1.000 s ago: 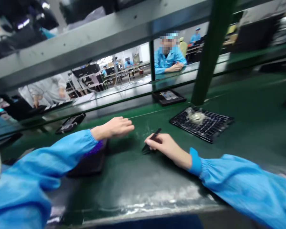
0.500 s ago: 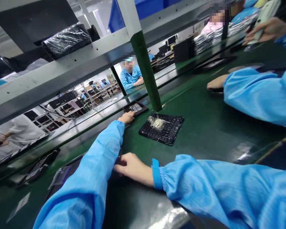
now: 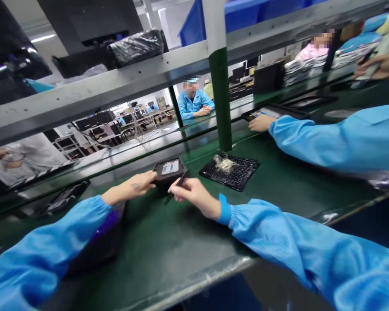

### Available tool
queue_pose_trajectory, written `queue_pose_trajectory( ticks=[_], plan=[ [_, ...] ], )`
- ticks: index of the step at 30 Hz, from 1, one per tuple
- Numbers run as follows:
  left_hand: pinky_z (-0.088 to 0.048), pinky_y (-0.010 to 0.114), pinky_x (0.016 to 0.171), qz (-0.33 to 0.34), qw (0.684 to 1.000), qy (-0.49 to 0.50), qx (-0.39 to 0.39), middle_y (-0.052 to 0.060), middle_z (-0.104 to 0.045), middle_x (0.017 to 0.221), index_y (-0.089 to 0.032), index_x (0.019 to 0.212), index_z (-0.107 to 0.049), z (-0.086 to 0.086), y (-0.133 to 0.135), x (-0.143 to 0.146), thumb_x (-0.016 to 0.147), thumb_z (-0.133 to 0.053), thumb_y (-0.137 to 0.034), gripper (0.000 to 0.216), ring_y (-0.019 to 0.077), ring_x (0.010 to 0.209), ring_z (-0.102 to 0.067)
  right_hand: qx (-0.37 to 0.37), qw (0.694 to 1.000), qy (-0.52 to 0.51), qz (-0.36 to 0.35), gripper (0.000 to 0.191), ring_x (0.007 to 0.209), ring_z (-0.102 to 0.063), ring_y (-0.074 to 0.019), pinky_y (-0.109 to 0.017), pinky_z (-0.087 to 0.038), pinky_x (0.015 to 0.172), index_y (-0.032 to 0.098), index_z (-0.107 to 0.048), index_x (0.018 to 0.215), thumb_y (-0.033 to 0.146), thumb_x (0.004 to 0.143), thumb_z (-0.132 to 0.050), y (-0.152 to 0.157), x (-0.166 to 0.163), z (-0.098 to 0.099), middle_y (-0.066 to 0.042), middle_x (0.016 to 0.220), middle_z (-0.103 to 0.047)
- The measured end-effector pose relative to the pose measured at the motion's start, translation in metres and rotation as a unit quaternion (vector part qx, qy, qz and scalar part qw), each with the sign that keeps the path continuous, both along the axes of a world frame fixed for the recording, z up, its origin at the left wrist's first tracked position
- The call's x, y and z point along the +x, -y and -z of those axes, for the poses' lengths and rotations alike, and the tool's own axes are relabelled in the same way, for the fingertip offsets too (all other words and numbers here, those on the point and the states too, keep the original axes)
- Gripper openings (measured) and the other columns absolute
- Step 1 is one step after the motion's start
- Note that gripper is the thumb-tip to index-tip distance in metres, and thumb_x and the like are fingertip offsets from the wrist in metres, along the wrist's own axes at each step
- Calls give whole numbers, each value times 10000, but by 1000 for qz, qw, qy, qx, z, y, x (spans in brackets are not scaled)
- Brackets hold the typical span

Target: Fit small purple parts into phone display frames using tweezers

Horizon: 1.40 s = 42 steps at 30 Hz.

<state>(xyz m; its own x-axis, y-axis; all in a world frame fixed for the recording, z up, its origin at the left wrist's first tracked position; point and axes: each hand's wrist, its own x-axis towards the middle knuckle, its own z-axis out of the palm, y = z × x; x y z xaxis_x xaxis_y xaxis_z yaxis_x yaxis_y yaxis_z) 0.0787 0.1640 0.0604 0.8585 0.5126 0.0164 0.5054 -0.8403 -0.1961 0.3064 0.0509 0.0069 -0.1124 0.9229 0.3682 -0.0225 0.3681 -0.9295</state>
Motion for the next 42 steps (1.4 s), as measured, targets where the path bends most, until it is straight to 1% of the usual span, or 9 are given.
queue_pose_trajectory(
  ticks=[7, 11, 18, 25, 30, 32, 35, 37, 42],
  plan=[
    [-452, 326, 592, 24, 999, -26, -38, 53, -582, 986, -194, 1028, -443, 35, 180, -77, 994, -417, -196, 43, 199, 737, -589, -10, 992, -86, 89, 233, 617, -529, -103, -235, -433, 574, 192, -724, 826, 419, 781, -761, -4, -10, -9, 14, 649, -582],
    [-429, 327, 498, 74, 994, -18, -73, 24, -572, 893, -198, 1016, -450, 46, 225, -83, 974, -476, -230, 59, 175, 604, -545, -53, 995, -61, 60, 220, 599, -530, -107, -241, -433, 543, 185, -734, 813, 400, 775, -765, -21, -41, -5, 5, 636, -574],
    [-477, 334, 548, 88, 993, 77, 22, 42, -610, 906, -204, 1049, -493, 62, 191, -61, 1007, -516, -441, 241, 208, 708, -631, -50, 998, 11, 36, 233, 530, -508, -82, -231, -395, 518, 162, -715, 792, 394, 792, -737, -53, -82, 8, 13, 615, -592],
    [-432, 342, 517, 155, 985, 75, -22, 30, -601, 777, -183, 934, -581, 55, 186, -53, 987, -474, -129, 131, 175, 686, -626, -28, 993, 95, 71, 247, 568, -525, -103, -267, -404, 586, 161, -731, 832, 406, 798, -748, -49, -72, 17, 1, 632, -634],
    [-388, 323, 490, 187, 976, 107, -44, 6, -566, 718, -195, 846, -608, 51, 180, -62, 1030, -454, -282, 255, 142, 612, -570, -80, 992, 50, 84, 362, 609, -543, -134, -308, -396, 612, 166, -746, 846, 488, 702, -827, -52, -70, 19, -21, 660, -642],
    [-392, 299, 526, 140, 982, 128, -1, 2, -564, 722, -205, 851, -602, 50, 162, -83, 1037, -441, -273, 256, 133, 621, -546, -97, 990, 36, 93, 443, 621, -542, -144, -317, -388, 614, 173, -752, 818, 552, 619, -866, -53, -71, 18, -27, 659, -642],
    [-443, 293, 666, -62, 976, 196, 68, 24, -586, 809, -188, 917, -588, 46, 126, -133, 1038, -432, -246, 206, 157, 747, -560, -111, 988, 34, 107, 529, 637, -541, -159, -332, -377, 622, 190, -758, 792, 623, 520, -890, -52, -71, 17, -34, 666, -645],
    [-462, 292, 750, -157, 955, 246, 43, 35, -590, 901, -173, 962, -576, 43, 105, -165, 1044, -443, -251, 175, 155, 819, -563, -112, 986, 45, 112, 556, 649, -544, -171, -346, -377, 630, 200, -764, 796, 654, 498, -885, -51, -70, 17, -41, 681, -653],
    [-460, 297, 812, -171, 950, 254, -62, 27, -578, 979, -187, 964, -573, 51, 86, -193, 985, -558, -187, 27, 156, 877, -550, -123, 985, 41, 116, 524, 674, -539, -192, -376, -372, 634, 226, -772, 763, 663, 497, -885, -51, -69, 16, -60, 709, -649]
  ],
)
